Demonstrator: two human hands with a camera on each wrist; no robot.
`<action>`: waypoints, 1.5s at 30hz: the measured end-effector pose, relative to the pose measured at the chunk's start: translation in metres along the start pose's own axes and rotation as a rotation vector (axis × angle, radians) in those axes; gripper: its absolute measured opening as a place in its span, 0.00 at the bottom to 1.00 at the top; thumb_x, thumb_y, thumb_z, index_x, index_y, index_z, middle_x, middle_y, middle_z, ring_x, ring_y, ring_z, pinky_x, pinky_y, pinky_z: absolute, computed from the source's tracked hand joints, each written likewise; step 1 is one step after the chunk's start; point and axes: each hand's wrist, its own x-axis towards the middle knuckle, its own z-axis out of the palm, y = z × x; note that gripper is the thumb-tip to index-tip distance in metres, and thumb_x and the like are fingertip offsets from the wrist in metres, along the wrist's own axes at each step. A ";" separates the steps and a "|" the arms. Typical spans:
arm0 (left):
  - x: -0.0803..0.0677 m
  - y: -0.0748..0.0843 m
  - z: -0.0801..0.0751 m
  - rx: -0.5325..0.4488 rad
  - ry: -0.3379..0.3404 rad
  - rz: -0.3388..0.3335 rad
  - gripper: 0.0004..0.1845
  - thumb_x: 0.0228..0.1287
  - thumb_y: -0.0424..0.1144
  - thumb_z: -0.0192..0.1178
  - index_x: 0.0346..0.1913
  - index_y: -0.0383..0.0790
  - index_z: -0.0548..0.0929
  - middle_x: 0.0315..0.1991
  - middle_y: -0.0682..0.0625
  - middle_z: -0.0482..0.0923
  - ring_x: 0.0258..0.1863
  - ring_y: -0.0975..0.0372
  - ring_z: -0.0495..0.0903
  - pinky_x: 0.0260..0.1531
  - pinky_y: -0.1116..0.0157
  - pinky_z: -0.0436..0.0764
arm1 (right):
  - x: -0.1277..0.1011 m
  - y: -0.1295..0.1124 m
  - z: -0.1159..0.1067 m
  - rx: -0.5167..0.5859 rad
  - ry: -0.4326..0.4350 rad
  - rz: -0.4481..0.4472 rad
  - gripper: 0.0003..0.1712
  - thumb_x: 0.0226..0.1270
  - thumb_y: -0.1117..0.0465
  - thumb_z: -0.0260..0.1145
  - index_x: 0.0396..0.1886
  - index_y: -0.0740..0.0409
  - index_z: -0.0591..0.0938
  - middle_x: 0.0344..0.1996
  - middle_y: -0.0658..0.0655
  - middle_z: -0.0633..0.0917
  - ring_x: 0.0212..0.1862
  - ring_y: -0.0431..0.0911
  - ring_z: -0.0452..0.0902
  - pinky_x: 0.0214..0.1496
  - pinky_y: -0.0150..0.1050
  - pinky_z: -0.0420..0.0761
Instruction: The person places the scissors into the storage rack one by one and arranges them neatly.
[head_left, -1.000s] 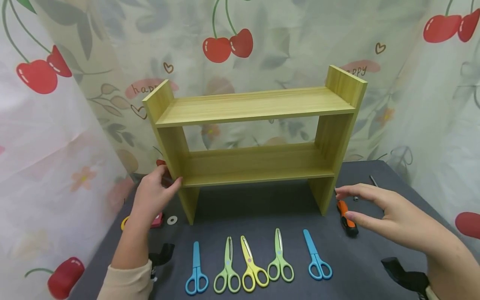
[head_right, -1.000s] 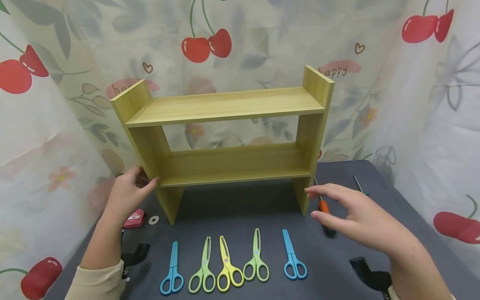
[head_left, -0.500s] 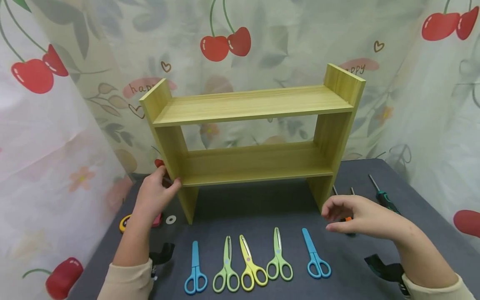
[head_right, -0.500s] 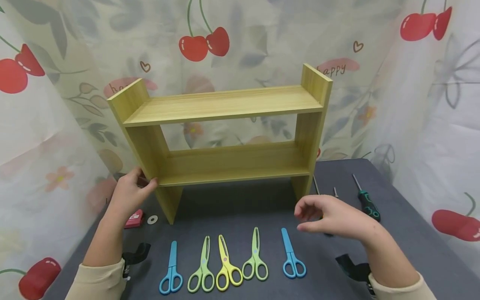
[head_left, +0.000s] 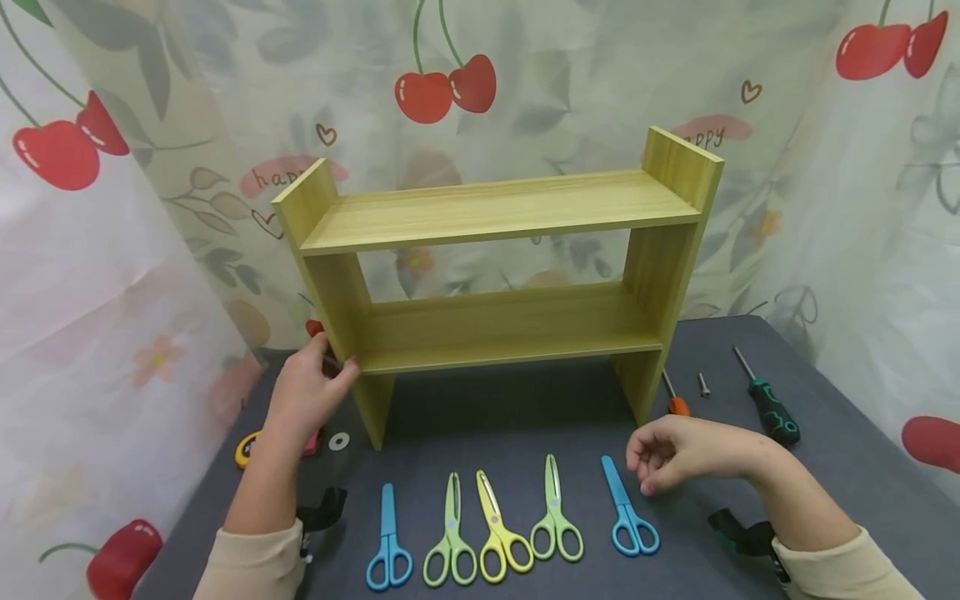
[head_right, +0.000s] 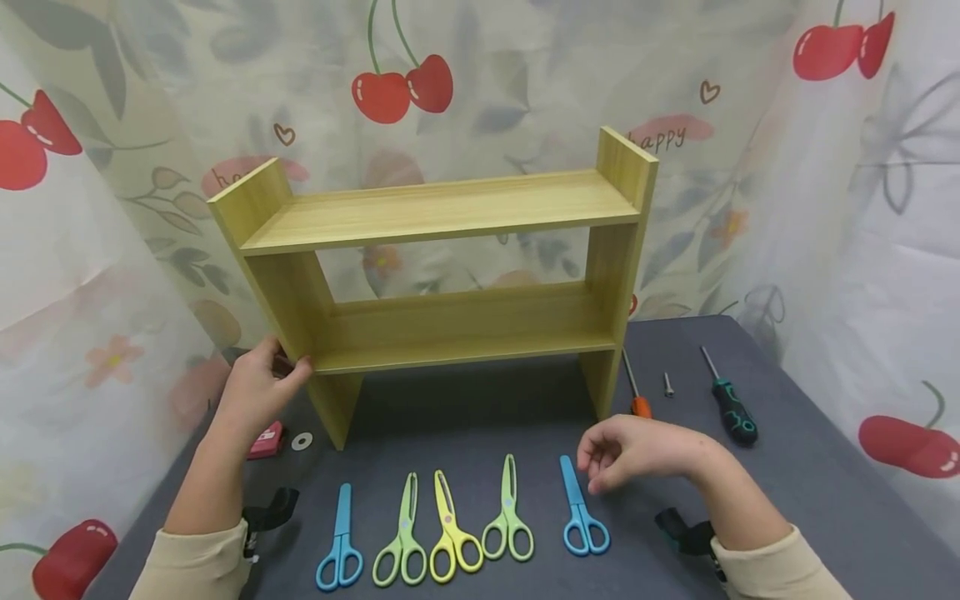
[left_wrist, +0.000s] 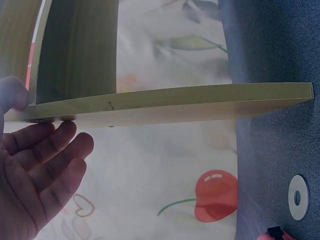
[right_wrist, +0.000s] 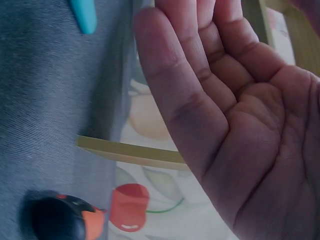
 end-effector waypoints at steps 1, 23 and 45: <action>0.000 0.000 0.000 0.002 0.001 0.003 0.16 0.71 0.44 0.58 0.50 0.33 0.76 0.37 0.41 0.83 0.34 0.51 0.82 0.32 0.56 0.78 | 0.001 0.002 0.001 0.018 -0.020 0.000 0.12 0.67 0.67 0.69 0.45 0.72 0.79 0.33 0.53 0.84 0.33 0.40 0.79 0.36 0.33 0.78; -0.001 -0.003 -0.005 0.024 -0.034 0.023 0.15 0.73 0.45 0.58 0.47 0.35 0.76 0.36 0.44 0.83 0.34 0.53 0.83 0.32 0.55 0.79 | 0.022 0.015 0.025 0.005 -0.032 0.336 0.08 0.52 0.71 0.75 0.32 0.64 0.83 0.23 0.54 0.84 0.24 0.40 0.76 0.29 0.33 0.77; 0.002 -0.008 -0.004 0.033 -0.047 0.042 0.17 0.73 0.47 0.57 0.50 0.34 0.77 0.37 0.43 0.83 0.34 0.53 0.82 0.33 0.55 0.80 | 0.021 0.004 0.037 -0.294 0.106 0.468 0.08 0.50 0.73 0.71 0.18 0.60 0.84 0.15 0.51 0.79 0.19 0.41 0.72 0.23 0.34 0.74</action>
